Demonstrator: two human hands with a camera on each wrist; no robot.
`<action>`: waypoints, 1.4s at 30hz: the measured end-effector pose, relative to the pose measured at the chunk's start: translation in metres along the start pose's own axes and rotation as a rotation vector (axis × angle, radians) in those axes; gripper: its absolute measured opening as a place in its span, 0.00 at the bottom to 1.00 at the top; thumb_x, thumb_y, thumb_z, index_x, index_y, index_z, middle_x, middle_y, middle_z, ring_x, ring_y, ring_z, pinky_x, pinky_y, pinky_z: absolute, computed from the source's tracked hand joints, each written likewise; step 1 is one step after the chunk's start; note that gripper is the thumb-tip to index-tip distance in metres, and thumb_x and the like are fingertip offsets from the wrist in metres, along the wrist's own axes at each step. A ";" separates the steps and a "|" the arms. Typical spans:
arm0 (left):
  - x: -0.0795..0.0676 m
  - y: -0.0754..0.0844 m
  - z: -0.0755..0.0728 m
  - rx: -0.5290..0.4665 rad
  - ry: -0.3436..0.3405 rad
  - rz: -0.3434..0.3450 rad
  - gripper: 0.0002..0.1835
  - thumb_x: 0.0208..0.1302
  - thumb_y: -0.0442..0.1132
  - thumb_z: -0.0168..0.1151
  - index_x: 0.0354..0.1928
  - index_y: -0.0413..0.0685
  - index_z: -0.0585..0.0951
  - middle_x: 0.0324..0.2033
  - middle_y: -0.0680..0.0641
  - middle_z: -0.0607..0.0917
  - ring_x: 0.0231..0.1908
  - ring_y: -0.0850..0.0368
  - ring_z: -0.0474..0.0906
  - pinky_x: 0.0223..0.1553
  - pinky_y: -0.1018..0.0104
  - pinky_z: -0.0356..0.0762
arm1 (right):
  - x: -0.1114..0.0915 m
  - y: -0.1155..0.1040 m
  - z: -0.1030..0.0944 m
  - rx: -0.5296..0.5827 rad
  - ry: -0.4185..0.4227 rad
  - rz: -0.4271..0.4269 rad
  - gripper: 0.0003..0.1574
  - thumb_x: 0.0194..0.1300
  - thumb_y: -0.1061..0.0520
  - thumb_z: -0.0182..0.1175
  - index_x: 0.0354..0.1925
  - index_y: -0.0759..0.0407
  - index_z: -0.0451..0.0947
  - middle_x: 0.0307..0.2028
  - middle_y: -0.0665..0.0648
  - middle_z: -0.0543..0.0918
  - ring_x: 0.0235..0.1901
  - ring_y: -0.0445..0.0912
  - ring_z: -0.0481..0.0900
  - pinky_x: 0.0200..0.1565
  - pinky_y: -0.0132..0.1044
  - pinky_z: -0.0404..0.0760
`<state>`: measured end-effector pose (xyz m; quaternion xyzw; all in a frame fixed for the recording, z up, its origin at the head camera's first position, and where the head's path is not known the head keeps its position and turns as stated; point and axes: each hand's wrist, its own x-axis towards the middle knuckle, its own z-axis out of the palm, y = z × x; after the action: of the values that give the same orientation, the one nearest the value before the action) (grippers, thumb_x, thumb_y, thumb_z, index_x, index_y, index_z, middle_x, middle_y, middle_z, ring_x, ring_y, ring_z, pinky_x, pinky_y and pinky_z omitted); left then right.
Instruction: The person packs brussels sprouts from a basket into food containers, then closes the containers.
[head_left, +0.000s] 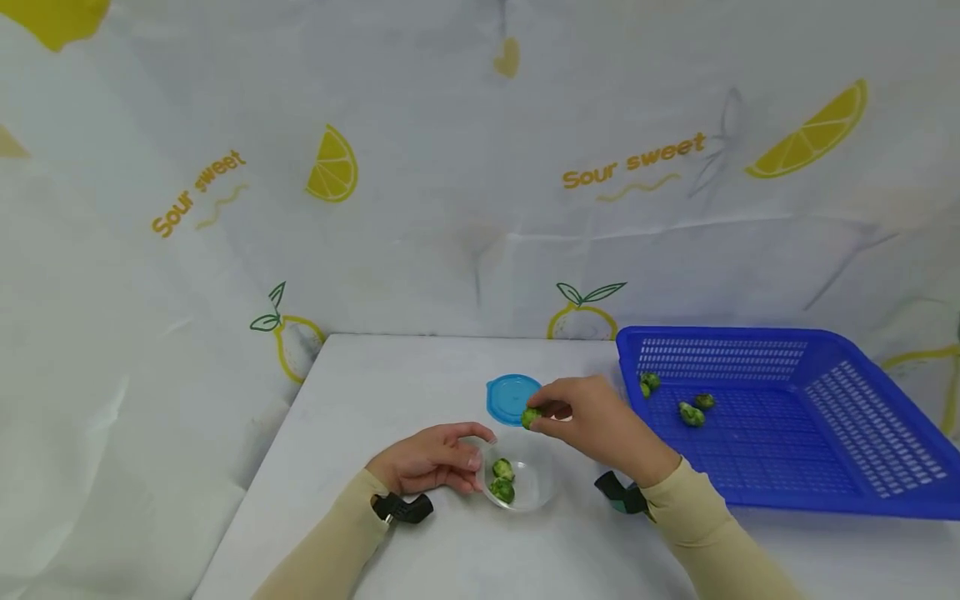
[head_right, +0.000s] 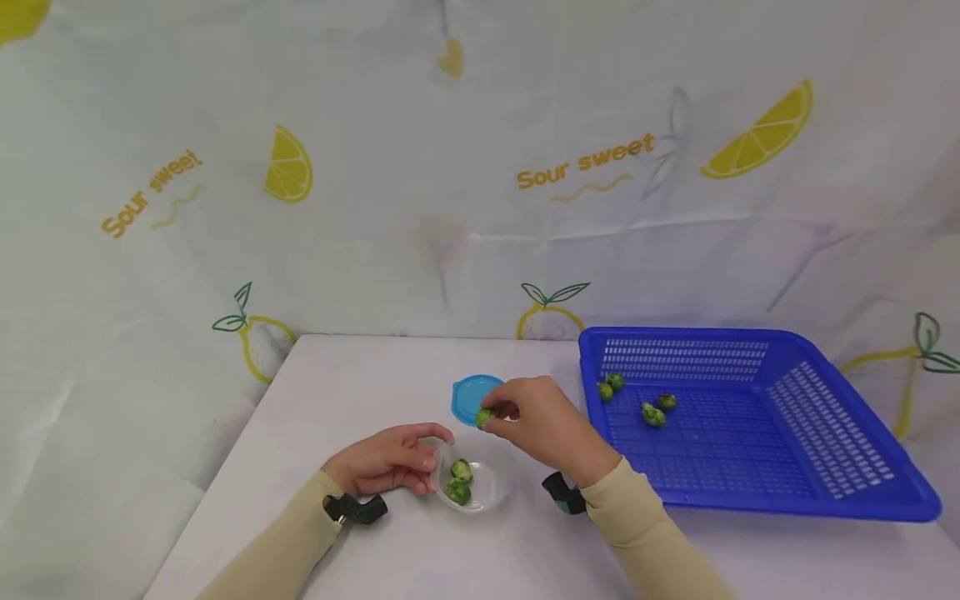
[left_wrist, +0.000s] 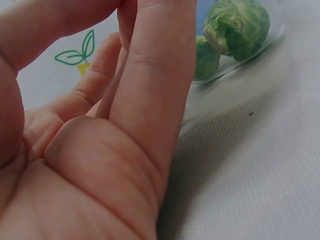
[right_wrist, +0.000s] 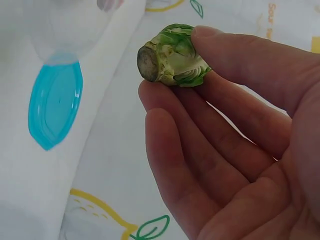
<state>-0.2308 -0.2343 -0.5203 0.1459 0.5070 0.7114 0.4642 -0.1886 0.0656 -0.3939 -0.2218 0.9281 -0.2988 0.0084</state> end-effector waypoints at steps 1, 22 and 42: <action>0.000 0.000 0.000 0.000 -0.001 0.003 0.27 0.76 0.30 0.63 0.73 0.45 0.69 0.37 0.50 0.89 0.38 0.56 0.93 0.48 0.62 0.93 | -0.001 -0.001 0.004 0.006 -0.005 -0.004 0.12 0.69 0.54 0.75 0.50 0.52 0.91 0.40 0.44 0.90 0.41 0.37 0.86 0.49 0.44 0.92; 0.003 0.000 -0.001 -0.001 -0.037 0.015 0.27 0.76 0.29 0.62 0.72 0.44 0.69 0.36 0.50 0.89 0.39 0.55 0.93 0.48 0.62 0.93 | -0.010 -0.011 0.049 -0.020 -0.049 -0.017 0.10 0.65 0.60 0.77 0.45 0.55 0.91 0.39 0.47 0.92 0.40 0.38 0.88 0.44 0.34 0.90; 0.002 0.003 -0.002 -0.012 -0.037 0.013 0.28 0.74 0.29 0.63 0.72 0.44 0.68 0.36 0.50 0.88 0.38 0.53 0.93 0.47 0.62 0.93 | -0.010 -0.016 0.053 -0.132 -0.004 -0.053 0.11 0.62 0.61 0.79 0.44 0.56 0.91 0.39 0.50 0.92 0.40 0.44 0.90 0.45 0.42 0.92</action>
<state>-0.2351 -0.2342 -0.5192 0.1593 0.4930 0.7147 0.4699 -0.1651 0.0290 -0.4294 -0.2468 0.9396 -0.2368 -0.0124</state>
